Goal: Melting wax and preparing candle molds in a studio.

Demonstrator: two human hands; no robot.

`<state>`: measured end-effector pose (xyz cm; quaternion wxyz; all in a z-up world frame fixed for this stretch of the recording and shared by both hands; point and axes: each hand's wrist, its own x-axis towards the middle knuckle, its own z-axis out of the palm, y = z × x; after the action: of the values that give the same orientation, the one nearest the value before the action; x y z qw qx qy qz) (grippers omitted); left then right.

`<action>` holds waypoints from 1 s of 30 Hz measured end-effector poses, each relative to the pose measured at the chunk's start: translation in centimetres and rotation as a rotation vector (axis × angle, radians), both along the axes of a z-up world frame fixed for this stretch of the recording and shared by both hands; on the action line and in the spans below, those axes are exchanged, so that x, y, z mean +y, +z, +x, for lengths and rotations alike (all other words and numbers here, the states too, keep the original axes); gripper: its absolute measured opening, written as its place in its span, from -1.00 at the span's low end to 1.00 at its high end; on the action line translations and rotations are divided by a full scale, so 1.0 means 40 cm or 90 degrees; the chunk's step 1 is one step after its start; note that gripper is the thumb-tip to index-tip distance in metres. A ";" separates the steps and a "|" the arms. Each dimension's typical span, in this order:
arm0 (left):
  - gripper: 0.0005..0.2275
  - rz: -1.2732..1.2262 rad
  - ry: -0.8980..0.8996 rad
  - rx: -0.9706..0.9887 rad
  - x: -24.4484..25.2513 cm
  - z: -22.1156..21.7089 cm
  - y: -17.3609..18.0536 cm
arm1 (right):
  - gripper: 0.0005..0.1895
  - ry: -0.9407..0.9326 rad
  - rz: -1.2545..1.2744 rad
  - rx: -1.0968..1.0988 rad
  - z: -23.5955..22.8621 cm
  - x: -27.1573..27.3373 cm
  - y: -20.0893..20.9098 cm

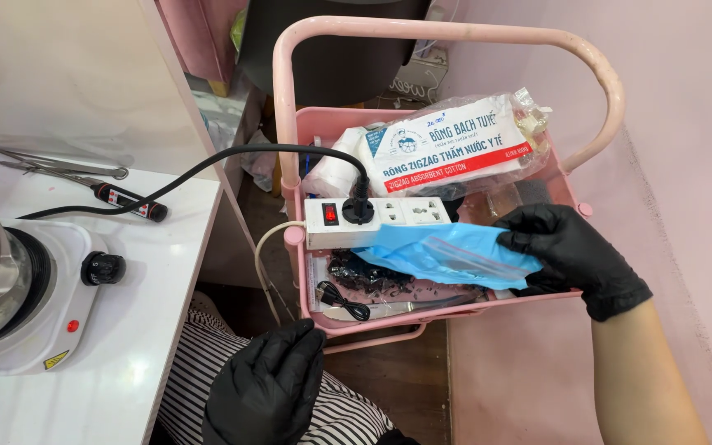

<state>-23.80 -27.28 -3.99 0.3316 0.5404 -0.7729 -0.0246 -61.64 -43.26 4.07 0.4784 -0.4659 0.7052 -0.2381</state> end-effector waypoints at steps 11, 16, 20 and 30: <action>-0.33 -0.076 -0.233 -0.090 -0.136 -0.194 0.068 | -0.76 0.337 -0.212 0.046 0.088 0.049 0.026; -0.39 -0.004 -0.253 -0.137 -0.120 -0.205 0.002 | -0.77 0.212 -0.309 -0.009 0.087 0.062 -0.026; -0.40 -0.089 -0.224 0.037 -0.115 -0.161 0.050 | -0.74 0.160 -0.447 0.009 0.031 0.061 -0.034; -0.67 0.017 -0.121 0.171 -0.129 -0.096 -0.018 | -0.82 0.068 -0.557 0.146 -0.248 0.085 0.028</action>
<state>-27.63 -32.46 -4.71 0.4207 0.4612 -0.7689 -0.1384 -71.55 -39.86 5.19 0.1669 -0.6832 0.5616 -0.4358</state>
